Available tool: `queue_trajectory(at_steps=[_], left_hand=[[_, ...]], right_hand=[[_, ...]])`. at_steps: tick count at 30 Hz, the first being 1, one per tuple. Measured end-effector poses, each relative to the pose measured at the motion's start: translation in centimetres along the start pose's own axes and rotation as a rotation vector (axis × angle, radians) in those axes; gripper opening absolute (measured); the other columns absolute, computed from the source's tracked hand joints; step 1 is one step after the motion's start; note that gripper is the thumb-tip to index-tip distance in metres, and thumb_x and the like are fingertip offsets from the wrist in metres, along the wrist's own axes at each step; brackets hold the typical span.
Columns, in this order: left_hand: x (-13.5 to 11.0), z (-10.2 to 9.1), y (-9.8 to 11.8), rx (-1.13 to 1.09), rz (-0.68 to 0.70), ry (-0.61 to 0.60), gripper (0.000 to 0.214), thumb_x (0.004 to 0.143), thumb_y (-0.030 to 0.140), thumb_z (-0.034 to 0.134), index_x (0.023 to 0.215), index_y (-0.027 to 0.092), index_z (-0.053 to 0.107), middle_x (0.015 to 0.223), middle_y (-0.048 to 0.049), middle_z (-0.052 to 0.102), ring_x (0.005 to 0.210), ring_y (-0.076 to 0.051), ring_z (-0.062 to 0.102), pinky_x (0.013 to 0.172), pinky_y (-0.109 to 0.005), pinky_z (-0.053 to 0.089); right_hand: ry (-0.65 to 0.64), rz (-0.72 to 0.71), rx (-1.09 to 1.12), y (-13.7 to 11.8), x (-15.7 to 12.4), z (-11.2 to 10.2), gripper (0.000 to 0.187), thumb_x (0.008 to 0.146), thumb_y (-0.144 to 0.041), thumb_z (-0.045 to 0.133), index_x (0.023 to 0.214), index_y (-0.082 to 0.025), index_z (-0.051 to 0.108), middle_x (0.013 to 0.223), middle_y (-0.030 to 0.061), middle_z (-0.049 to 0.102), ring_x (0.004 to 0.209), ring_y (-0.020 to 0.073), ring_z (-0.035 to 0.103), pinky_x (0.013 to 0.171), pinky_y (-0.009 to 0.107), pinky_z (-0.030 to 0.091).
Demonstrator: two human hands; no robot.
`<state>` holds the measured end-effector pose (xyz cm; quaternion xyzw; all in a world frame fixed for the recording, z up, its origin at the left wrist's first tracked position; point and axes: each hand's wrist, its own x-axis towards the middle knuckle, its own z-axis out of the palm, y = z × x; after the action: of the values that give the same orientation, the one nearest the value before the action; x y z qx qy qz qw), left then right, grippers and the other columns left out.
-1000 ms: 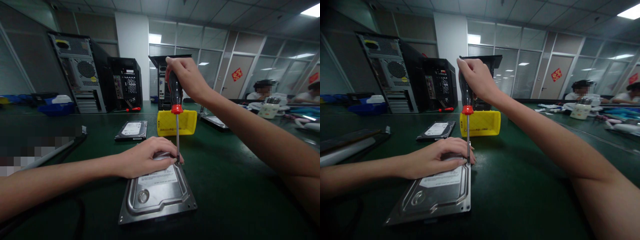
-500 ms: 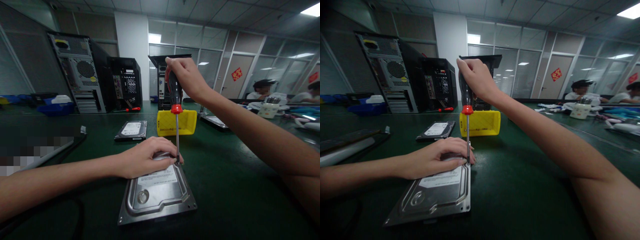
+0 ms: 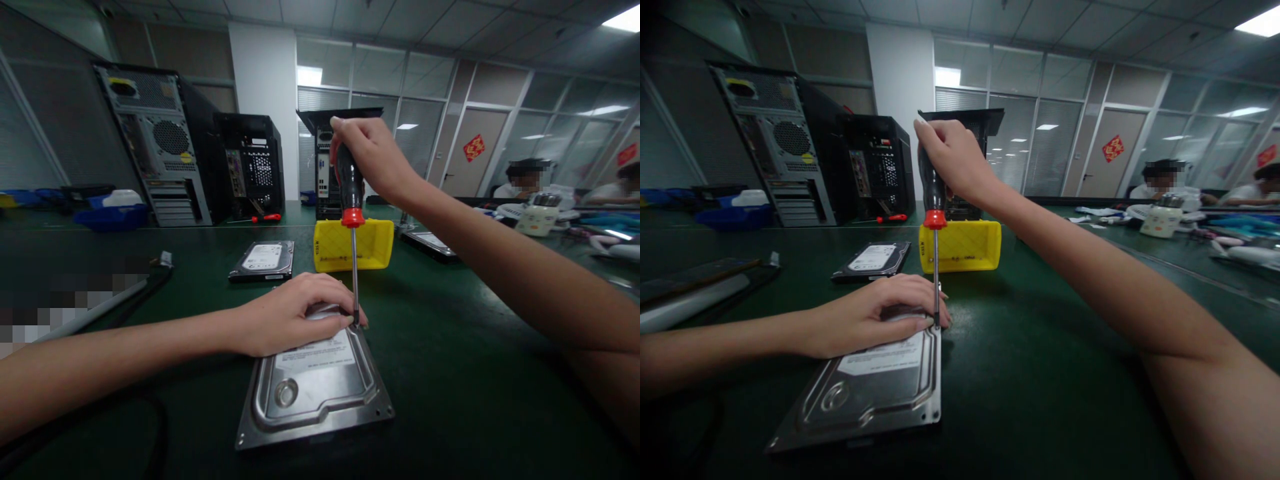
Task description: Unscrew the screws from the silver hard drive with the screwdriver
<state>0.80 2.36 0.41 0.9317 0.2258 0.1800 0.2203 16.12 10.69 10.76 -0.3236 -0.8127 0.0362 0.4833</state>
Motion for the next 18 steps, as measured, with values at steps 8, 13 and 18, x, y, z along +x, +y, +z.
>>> queue_trajectory(at_steps=[8, 13, 18], left_hand=[[0.0, 0.0, 0.1, -0.01, -0.008, 0.001, 0.02, 0.094, 0.016, 0.05, 0.107, 0.02, 0.065, 0.108, -0.0011, 0.066, 0.106, -0.015, 0.056, 0.097, -0.028, 0.039], [0.1, 0.0, 0.0, -0.007, 0.005, 0.0, 0.021, 0.095, 0.017, 0.049, 0.108, 0.018, 0.065, 0.109, -0.0027, 0.066, 0.107, -0.016, 0.056, 0.097, -0.028, 0.039], [-0.1, 0.0, 0.0, -0.006, 0.005, -0.002, 0.021, 0.094, 0.017, 0.049, 0.108, 0.018, 0.065, 0.109, -0.0028, 0.065, 0.108, -0.016, 0.056, 0.097, -0.028, 0.039]], right_hand=[[-0.024, 0.002, -0.007, 0.6, -0.2, 0.7, 0.044, 0.09, -0.043, 0.03, 0.067, -0.012, 0.05, 0.069, 0.0044, 0.051, 0.062, 0.0059, 0.039, 0.067, 0.023, 0.031], [-0.054, 0.031, -0.024, 2.5, 0.0, 1.6, 0.051, 0.088, -0.052, 0.031, 0.065, -0.011, 0.049, 0.065, 0.0044, 0.049, 0.06, 0.0057, 0.039, 0.065, 0.022, 0.031], [-0.044, 0.014, -0.004, 3.4, 0.0, 1.6, 0.053, 0.086, -0.057, 0.029, 0.065, -0.012, 0.049, 0.062, 0.0041, 0.048, 0.06, 0.0059, 0.039, 0.062, 0.022, 0.03]])
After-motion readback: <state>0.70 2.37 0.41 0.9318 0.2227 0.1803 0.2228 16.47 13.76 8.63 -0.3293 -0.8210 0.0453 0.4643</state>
